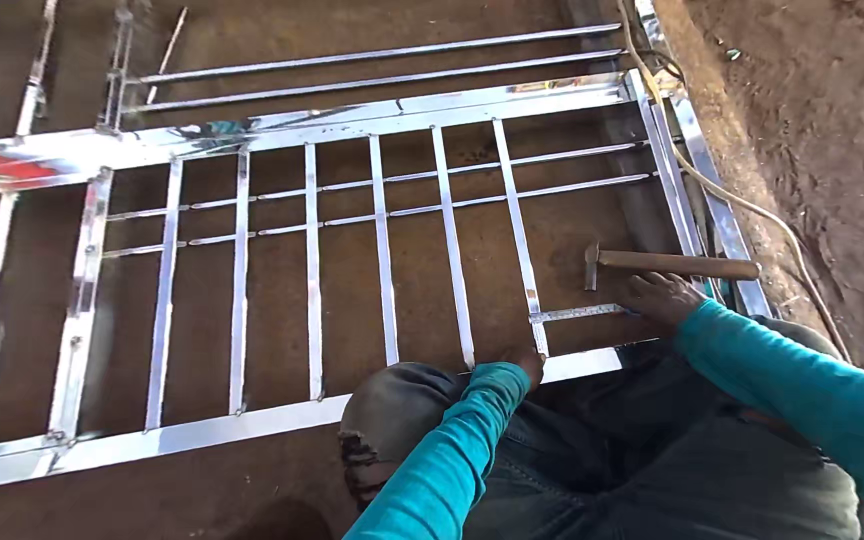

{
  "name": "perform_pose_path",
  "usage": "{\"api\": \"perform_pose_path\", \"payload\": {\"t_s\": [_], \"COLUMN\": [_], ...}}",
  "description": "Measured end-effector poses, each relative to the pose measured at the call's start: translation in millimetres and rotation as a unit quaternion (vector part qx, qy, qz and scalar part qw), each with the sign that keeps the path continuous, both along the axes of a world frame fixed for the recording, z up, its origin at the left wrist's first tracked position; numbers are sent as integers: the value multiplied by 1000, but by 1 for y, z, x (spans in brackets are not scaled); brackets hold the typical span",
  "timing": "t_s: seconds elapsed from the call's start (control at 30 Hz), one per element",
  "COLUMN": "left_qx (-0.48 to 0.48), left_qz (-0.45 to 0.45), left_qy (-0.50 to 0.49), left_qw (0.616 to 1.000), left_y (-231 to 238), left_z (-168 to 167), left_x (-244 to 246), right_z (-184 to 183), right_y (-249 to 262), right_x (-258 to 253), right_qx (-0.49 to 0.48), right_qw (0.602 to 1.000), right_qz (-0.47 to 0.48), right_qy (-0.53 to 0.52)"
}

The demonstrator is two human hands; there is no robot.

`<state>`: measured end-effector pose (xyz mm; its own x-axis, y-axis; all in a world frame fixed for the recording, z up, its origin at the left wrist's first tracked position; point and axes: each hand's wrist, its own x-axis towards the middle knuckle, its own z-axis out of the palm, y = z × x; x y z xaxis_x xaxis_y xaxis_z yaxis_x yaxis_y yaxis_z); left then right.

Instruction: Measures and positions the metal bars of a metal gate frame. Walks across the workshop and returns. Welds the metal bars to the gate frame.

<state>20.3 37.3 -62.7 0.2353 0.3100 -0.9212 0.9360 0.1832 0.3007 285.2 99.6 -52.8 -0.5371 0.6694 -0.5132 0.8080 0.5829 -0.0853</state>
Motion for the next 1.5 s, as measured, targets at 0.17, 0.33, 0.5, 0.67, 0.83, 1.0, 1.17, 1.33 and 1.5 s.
{"api": "perform_pose_path", "payload": {"t_s": [0.17, 0.33, 0.5, 0.67, 0.83, 1.0, 1.17, 1.33, 1.5], "left_qx": [8, 11, 20, 22, 20, 9, 34, 18, 11], "left_qz": [63, 60, 45, 38, 51, 37, 56, 52, 36], "left_qy": [-33, -17, -3, -6, -9, 2, -13, -4, 32], "left_qw": [997, 998, 999, 999, 998, 999, 998, 998, 999], "left_y": [-5, -3, -2, -3, -5, -2, -6, -3, 2], "left_z": [-15, -12, -14, -14, -26, -23, -19, -19, -15], "left_x": [-6, -7, -6, -4, -6, -6, -5, -5, -3], "right_z": [-4, -7, -10, -12, -14, -21, -22, -23, -23], "right_y": [-18, -26, -24, -22, -18, -14, -14, -12, -8], "right_x": [-56, -92, -87, -85, -85, -83, -84, -85, -86], "right_qx": [-40, -53, -78, -70, -87, -89, -90, -67, -65], "right_qw": [997, 994, 991, 990, 989, 987, 986, 987, 988], "right_qz": [5, 27, 8, 11, 4, 4, -9, 7, 12], "right_qy": [63, 89, 108, 126, 115, 130, 142, 146, 142]}}
